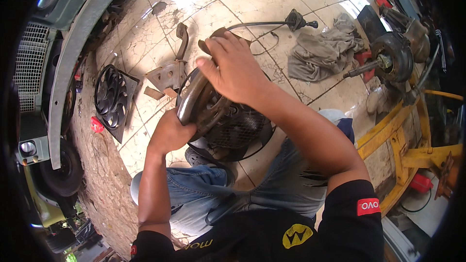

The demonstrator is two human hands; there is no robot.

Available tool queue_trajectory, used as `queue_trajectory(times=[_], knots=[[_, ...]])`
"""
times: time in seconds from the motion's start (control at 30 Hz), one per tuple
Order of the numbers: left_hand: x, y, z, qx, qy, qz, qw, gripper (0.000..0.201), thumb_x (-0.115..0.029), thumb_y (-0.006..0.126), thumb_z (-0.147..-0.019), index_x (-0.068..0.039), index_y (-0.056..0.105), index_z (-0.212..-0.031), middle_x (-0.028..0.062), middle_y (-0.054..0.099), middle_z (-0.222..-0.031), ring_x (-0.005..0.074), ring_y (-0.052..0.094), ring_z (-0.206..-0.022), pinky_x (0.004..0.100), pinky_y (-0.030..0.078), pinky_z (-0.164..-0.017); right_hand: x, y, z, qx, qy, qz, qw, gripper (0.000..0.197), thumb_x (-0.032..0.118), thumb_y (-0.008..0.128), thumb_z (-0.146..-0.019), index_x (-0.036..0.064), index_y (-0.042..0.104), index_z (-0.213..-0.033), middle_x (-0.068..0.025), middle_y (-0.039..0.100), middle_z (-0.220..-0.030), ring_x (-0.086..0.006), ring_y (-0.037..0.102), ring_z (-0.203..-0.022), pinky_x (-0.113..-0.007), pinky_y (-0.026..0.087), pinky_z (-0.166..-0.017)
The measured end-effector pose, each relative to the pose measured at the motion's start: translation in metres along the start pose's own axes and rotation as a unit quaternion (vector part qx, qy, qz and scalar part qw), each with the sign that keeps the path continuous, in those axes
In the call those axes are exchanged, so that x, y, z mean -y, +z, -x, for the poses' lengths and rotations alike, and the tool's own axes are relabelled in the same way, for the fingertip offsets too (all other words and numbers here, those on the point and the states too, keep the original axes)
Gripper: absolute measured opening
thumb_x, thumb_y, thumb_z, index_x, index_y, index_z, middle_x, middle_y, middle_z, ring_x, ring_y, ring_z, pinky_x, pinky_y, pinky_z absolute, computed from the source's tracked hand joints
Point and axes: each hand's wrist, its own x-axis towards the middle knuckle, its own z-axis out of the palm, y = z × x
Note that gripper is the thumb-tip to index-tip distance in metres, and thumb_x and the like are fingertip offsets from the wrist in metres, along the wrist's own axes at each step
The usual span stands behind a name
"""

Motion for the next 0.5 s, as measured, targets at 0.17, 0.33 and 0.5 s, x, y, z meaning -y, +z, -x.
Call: queue_trajectory(times=[0.17, 0.33, 0.5], knots=[[0.014, 0.002, -0.002, 0.038, 0.025, 0.009, 0.999, 0.041, -0.018, 0.065, -0.078, -0.005, 0.067, -0.118, 0.0277, 0.07, -0.1, 0.046, 0.066, -0.1, 0.0491, 0.053, -0.086, 0.035, 0.018, 0.031, 0.038, -0.19, 0.078, 0.978, 0.073, 0.061, 0.03, -0.105, 0.0027, 0.05, -0.145, -0.0201, 0.052, -0.146, -0.0423, 0.036, -0.146, -0.057, 0.021, -0.122], [-0.008, -0.005, -0.004, 0.032, -0.042, -0.006, 0.999, 0.041, -0.017, 0.067, -0.079, -0.002, 0.066, -0.117, 0.0271, 0.071, -0.1, 0.0423, 0.069, -0.098, 0.0465, 0.053, -0.086, 0.001, 0.007, 0.0, -0.037, -0.059, 0.016, 0.997, 0.071, 0.059, 0.034, -0.105, -0.0015, 0.051, -0.14, -0.0251, 0.055, -0.139, -0.0454, 0.042, -0.14, -0.061, 0.028, -0.116], [0.006, -0.005, -0.003, 0.038, 0.006, 0.014, 0.999, 0.043, -0.018, 0.068, -0.078, 0.002, 0.066, -0.116, 0.0267, 0.071, -0.095, 0.0412, 0.07, -0.093, 0.0459, 0.053, -0.085, 0.029, 0.015, 0.023, 0.047, -0.172, 0.09, 0.98, 0.078, 0.065, 0.029, -0.104, 0.0033, 0.046, -0.148, -0.0244, 0.046, -0.151, -0.0413, 0.035, -0.146, -0.055, 0.023, -0.121]])
